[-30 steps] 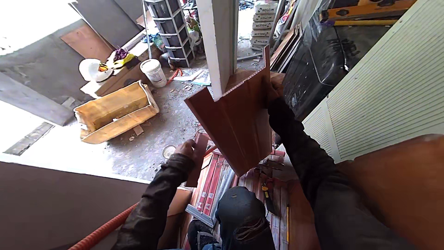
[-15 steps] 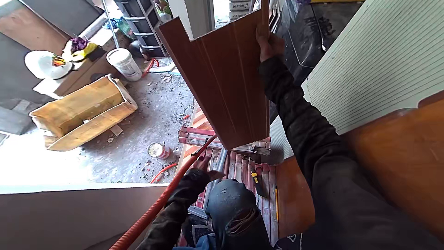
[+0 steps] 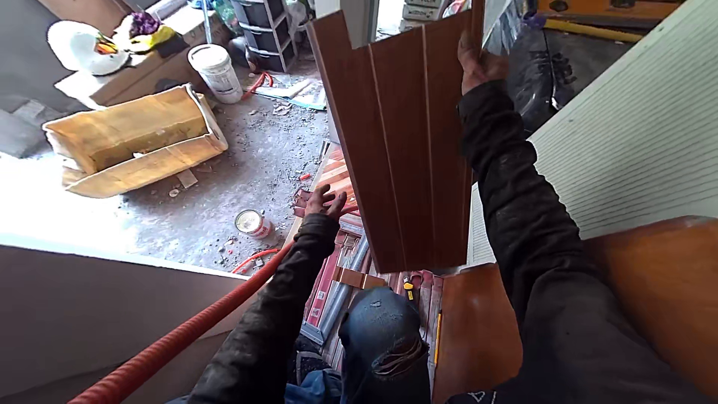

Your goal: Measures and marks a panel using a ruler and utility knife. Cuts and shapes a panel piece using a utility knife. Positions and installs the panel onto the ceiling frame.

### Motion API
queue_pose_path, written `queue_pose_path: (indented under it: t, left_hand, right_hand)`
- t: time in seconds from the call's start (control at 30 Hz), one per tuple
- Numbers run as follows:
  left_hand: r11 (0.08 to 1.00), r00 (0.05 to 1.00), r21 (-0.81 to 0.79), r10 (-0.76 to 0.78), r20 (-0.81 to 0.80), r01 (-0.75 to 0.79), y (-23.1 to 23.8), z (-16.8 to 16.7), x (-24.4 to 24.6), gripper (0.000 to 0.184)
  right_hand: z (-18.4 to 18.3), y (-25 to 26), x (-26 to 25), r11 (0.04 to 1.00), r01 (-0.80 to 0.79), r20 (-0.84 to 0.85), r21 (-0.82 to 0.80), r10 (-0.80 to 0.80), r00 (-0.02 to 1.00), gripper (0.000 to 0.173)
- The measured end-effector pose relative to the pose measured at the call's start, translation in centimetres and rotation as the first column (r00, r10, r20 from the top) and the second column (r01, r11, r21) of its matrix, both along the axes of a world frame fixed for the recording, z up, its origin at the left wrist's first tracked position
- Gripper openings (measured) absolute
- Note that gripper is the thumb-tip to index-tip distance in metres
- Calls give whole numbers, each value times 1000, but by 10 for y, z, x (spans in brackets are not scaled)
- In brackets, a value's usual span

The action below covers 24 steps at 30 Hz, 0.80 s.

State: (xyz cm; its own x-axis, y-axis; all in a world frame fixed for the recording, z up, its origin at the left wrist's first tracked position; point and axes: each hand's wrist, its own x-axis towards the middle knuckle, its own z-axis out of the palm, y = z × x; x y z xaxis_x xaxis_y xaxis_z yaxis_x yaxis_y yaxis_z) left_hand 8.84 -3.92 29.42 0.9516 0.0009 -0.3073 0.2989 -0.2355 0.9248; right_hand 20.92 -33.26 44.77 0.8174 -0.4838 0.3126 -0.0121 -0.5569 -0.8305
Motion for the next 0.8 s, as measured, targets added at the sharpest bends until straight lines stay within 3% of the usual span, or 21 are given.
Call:
queue_pose_path:
  t: [0.1, 0.2, 0.33, 0.4, 0.47, 0.57, 0.63, 0.7, 0.77, 0.8]
  left_hand:
    - [999, 1000, -22, -27, 11, 27, -11, 6, 0, 56]
    - [998, 1000, -64, -9, 17, 10, -22, -18, 1, 45]
    - [979, 981, 85, 189, -42, -185, -28, -59, 5, 38]
    - [966, 977, 143, 215, 9, -214, -24, -74, 6, 37]
    - [954, 985, 252, 147, 85, -165, -14, -82, 13, 39]
    - [908, 980, 408, 18, 197, -99, 7, -86, 31, 38]
    - [918, 977, 375, 53, 207, -129, 11, -70, 46, 39]
    - [923, 970, 343, 98, 224, -173, 17, -56, 65, 40]
    - [927, 961, 314, 132, 241, -207, 26, -48, 81, 38]
    - [932, 954, 283, 154, 259, -227, 30, -46, 88, 35]
  right_hand:
    - [-17, 5, -4, 998, 9, -142, 66, 0, 990, 53]
    - [-49, 7, -11, 984, 83, -204, 158, -49, 978, 52]
    - [-101, 9, -41, 919, 232, -300, 319, -135, 945, 53]
    - [-127, 9, -62, 865, 308, -328, 395, -179, 927, 56]
    - [-162, 0, -85, 771, 327, -311, 547, -176, 934, 60]
    - [-235, -11, -129, 524, 378, -348, 763, -160, 924, 72]
    - [-278, -2, -166, 542, 409, -446, 735, -68, 892, 69]
    - [-316, 32, -205, 687, 311, -480, 657, 63, 875, 52]
    - [-342, 80, -249, 799, -41, -311, 600, 281, 908, 32]
    - [-332, 108, -270, 829, -296, -148, 475, 407, 901, 30]
